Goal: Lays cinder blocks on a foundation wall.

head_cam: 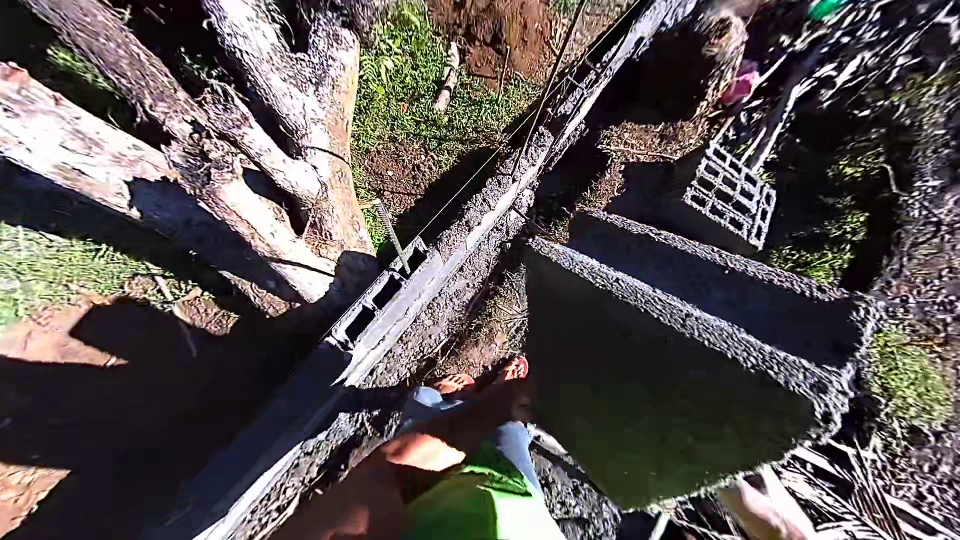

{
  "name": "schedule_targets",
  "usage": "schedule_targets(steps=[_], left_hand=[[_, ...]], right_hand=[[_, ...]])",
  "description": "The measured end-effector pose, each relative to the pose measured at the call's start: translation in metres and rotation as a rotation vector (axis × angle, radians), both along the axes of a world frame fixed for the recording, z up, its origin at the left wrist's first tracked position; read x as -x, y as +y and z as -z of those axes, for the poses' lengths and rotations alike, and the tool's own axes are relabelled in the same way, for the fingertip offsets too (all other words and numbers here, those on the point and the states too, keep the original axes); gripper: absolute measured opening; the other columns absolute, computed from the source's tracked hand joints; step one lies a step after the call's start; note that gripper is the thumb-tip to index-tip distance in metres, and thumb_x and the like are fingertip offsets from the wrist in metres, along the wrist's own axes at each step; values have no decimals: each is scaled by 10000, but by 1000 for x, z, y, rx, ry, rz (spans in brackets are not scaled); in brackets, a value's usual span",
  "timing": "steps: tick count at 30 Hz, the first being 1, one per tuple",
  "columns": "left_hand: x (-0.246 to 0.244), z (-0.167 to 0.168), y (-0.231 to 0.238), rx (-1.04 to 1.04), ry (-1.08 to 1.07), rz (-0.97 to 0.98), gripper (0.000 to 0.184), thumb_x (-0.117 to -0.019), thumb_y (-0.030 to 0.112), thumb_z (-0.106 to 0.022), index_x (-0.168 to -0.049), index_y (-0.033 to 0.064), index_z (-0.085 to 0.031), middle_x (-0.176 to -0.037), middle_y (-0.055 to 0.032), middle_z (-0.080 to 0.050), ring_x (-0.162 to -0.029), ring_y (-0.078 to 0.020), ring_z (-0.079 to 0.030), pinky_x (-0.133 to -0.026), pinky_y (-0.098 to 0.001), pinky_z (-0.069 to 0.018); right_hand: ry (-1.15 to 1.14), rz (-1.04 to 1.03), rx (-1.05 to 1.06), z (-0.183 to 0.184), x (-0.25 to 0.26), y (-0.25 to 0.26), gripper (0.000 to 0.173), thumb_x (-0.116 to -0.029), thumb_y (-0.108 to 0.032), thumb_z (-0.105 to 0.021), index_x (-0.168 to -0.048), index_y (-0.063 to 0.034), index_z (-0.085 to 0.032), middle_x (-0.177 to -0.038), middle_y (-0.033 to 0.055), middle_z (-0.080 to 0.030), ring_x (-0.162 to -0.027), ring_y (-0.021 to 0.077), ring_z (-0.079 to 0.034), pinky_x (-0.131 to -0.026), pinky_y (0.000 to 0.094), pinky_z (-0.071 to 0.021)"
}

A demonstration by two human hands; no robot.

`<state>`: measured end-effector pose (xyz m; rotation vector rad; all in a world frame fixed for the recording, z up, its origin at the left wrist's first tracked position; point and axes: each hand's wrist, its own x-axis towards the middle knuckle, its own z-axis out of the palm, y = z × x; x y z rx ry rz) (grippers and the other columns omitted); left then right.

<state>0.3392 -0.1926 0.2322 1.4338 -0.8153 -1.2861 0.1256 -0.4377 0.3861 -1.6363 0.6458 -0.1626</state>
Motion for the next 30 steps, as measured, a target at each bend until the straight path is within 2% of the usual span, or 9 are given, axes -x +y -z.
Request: schedule_targets(steps=[3,6,9,13,19,21,23,26,30], left_hand=[[-1,9,-68,-168,522,-300,346,-1081,152,-485,-1371,-29,-542,-1212,-158,-659,-1043,-169,-649,-919,-369,-550],[-19,-20,-95,-62,516,-484,264,-1065,57,-452,-1299,8,-564,-1063,-1,-684,-959,-19,-650,-885,-238,-553],[-39,19,-140,176,536,-569,224,-1051,36,-442,-1244,17,-554,-984,40,-674,-891,-7,-649,-825,-227,-560],[-62,71,-159,-83,310,-717,318,-1023,23,-539,-1336,-33,-567,-1148,-140,-666,-1011,-175,-642,-922,-375,-542],[-57,90,-129,-196,79,-977,373,-955,126,-681,-1315,53,-613,-1179,-160,-690,-1052,-249,-675,-920,-469,-569],[-65,86,-123,-410,106,-964,502,-988,152,-635,-1443,-11,-498,-1339,-266,-596,-1232,-370,-587,-1038,-554,-475],[-84,85,-123,-621,-78,-923,583,-957,262,-674,-1441,-16,-505,-1305,-273,-623,-1218,-412,-610,-1016,-609,-487],[-89,84,-117,-733,-175,-923,610,-961,319,-687,-1432,-27,-513,-1256,-278,-649,-1175,-427,-636,-981,-625,-502],[-97,73,-110,-901,-156,-915,595,-987,354,-640,-1421,-34,-520,-1233,-275,-657,-1156,-429,-643,-955,-625,-508]], right_hand=[[-284,19,2,-31,-11,-56,807,-947,-514,-678,-1615,-284,-288,-1572,-110,-486,-1407,85,-496,-1151,306,-443],[-361,173,214,-77,-46,-75,840,-924,-695,-562,-1574,-224,-311,-1575,-51,-488,-1442,161,-477,-1145,401,-456],[-383,187,276,-83,-75,-96,862,-963,-736,-446,-1590,-157,-324,-1601,-39,-411,-1453,98,-413,-1159,359,-420],[-290,407,78,-44,-94,-151,558,-1127,-401,-269,-1607,-121,-215,-1530,-4,-444,-1364,62,-481,-1117,302,-455],[-240,306,-168,76,-80,-198,476,-1114,-331,-413,-1523,-91,-381,-1381,37,-615,-1236,127,-617,-1042,355,-546],[-121,265,-98,101,-75,-180,378,-1108,-148,-372,-1452,9,-364,-1265,59,-608,-1144,86,-628,-971,289,-560],[204,205,150,93,-96,-143,292,-1059,-28,-432,-1313,118,-432,-1145,91,-583,-1050,23,-594,-924,194,-515],[570,66,323,106,-115,-142,305,-1039,-37,-513,-1260,173,-515,-1216,206,-612,-1098,83,-590,-982,219,-481],[427,168,-143,156,-146,-183,346,-1084,-27,-378,-1398,116,-372,-1298,160,-557,-1141,100,-598,-959,235,-524]])
